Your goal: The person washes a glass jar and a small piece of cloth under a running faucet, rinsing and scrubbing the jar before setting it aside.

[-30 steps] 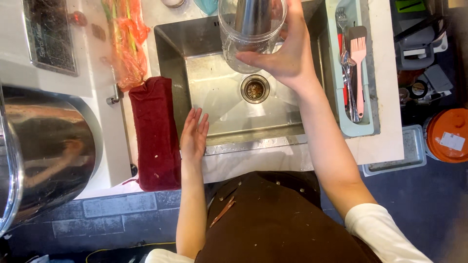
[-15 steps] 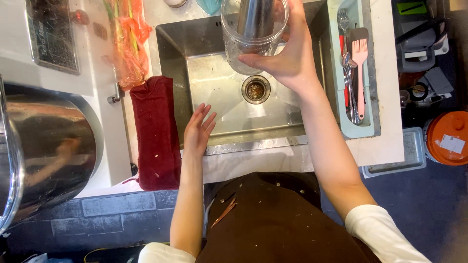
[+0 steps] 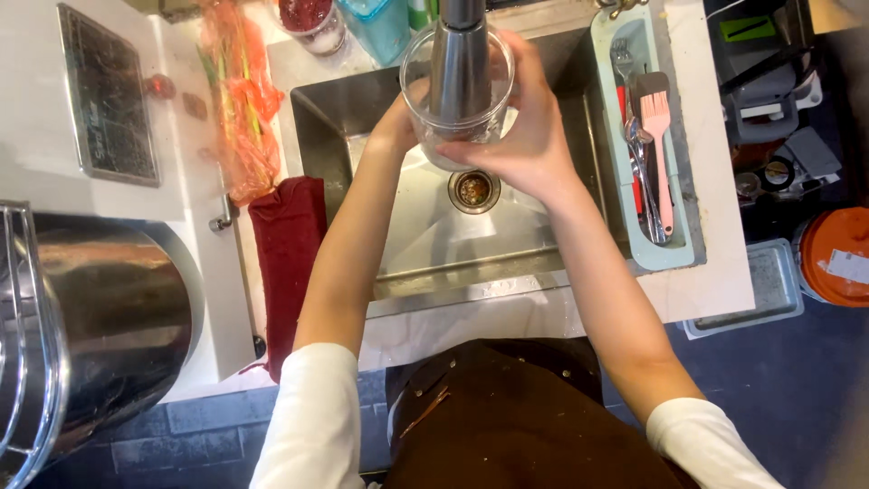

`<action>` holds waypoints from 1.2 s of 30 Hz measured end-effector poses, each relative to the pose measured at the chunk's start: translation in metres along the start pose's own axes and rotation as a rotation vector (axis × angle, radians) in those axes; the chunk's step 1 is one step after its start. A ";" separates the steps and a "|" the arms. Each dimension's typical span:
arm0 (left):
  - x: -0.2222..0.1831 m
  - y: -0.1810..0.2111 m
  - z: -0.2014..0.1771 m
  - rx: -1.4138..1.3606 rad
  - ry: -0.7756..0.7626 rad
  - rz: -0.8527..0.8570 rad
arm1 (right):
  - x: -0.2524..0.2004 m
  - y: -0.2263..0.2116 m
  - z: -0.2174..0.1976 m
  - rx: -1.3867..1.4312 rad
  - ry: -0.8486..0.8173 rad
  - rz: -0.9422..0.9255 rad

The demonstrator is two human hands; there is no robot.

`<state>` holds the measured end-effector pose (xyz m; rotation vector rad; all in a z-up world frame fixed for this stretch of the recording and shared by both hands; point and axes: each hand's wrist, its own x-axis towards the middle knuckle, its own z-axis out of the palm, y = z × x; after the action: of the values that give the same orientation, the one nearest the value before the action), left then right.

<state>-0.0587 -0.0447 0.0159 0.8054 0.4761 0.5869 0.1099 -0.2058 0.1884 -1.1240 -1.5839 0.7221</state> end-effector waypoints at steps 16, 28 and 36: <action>0.019 0.042 0.028 0.220 -0.103 0.219 | -0.005 0.007 0.007 -0.005 0.004 0.081; -0.185 -0.106 0.012 0.238 0.921 0.117 | -0.031 0.128 0.091 -0.361 -0.194 0.322; -0.277 -0.136 0.072 0.383 0.902 0.169 | 0.047 0.149 0.186 -0.617 -0.357 0.439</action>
<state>-0.1797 -0.3367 0.0015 0.9207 1.3862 1.0334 -0.0233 -0.0907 0.0211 -1.9198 -1.9546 0.7660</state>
